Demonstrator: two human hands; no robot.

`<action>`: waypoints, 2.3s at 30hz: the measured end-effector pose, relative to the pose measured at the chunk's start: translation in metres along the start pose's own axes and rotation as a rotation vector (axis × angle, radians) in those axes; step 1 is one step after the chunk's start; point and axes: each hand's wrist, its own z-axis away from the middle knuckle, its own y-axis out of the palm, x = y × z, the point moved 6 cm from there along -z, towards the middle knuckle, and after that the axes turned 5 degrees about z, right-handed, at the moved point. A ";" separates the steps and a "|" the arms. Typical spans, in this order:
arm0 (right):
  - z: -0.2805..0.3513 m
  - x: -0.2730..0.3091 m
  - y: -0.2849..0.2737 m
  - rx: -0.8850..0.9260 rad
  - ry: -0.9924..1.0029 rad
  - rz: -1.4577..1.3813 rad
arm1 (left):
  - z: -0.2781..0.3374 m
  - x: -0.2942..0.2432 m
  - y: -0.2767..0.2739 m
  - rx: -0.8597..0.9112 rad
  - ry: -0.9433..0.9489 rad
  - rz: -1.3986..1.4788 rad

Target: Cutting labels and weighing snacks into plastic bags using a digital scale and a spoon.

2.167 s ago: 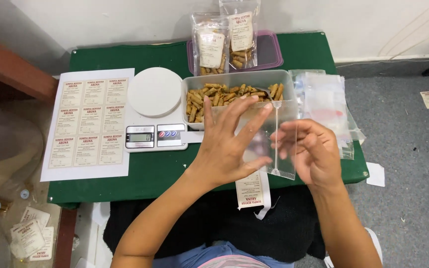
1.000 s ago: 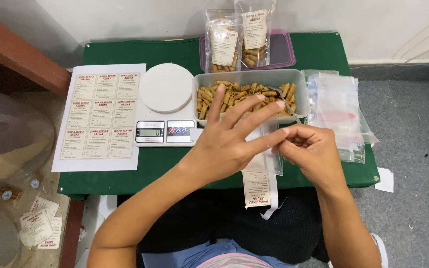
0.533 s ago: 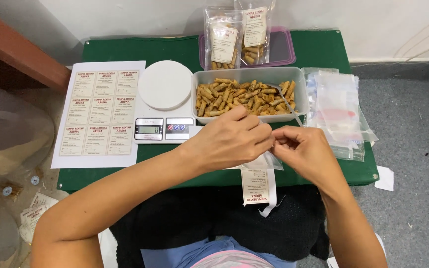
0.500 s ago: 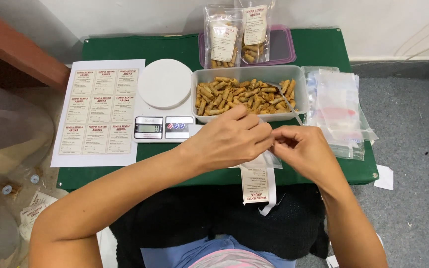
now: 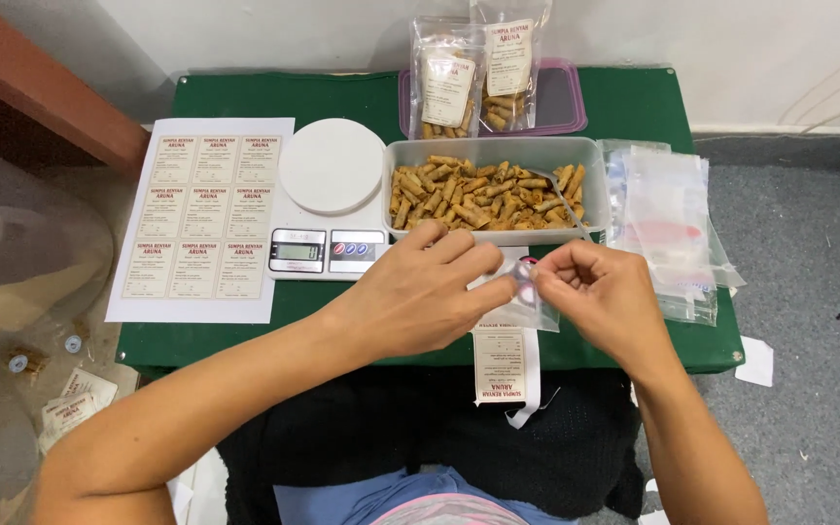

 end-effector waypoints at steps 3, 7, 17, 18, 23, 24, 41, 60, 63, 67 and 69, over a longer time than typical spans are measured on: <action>0.000 0.012 -0.003 0.007 0.015 -0.126 | 0.003 0.001 0.002 0.002 -0.195 0.167; 0.000 -0.001 0.003 -0.004 0.027 -0.193 | 0.015 -0.006 0.031 -0.116 -0.313 0.293; -0.001 -0.006 0.015 -0.068 0.053 -0.296 | 0.025 0.004 0.028 -0.160 -0.377 0.294; 0.000 -0.004 0.016 -0.098 0.047 -0.307 | 0.026 0.004 0.028 -0.154 -0.376 0.295; -0.001 -0.016 0.005 -0.195 -0.001 -0.281 | 0.035 0.016 0.031 -0.153 -0.413 0.272; -0.002 -0.021 0.002 -0.227 -0.018 -0.258 | 0.036 0.019 0.031 -0.157 -0.424 0.274; -0.041 -0.097 -0.015 -0.207 -0.158 0.601 | 0.081 0.104 0.050 -0.241 -0.758 0.387; -0.056 -0.082 -0.022 -0.776 -0.285 -0.269 | 0.059 0.140 0.094 0.097 -0.535 0.223; -0.061 -0.062 -0.008 -0.707 -0.247 -0.232 | 0.059 0.149 0.096 0.091 -0.545 0.265; -0.080 -0.071 0.012 -0.590 -0.205 -0.174 | 0.061 0.146 0.094 0.060 -0.514 0.263; -0.090 -0.082 0.017 -0.608 -0.310 -0.180 | 0.063 0.146 0.089 -0.086 -0.567 0.399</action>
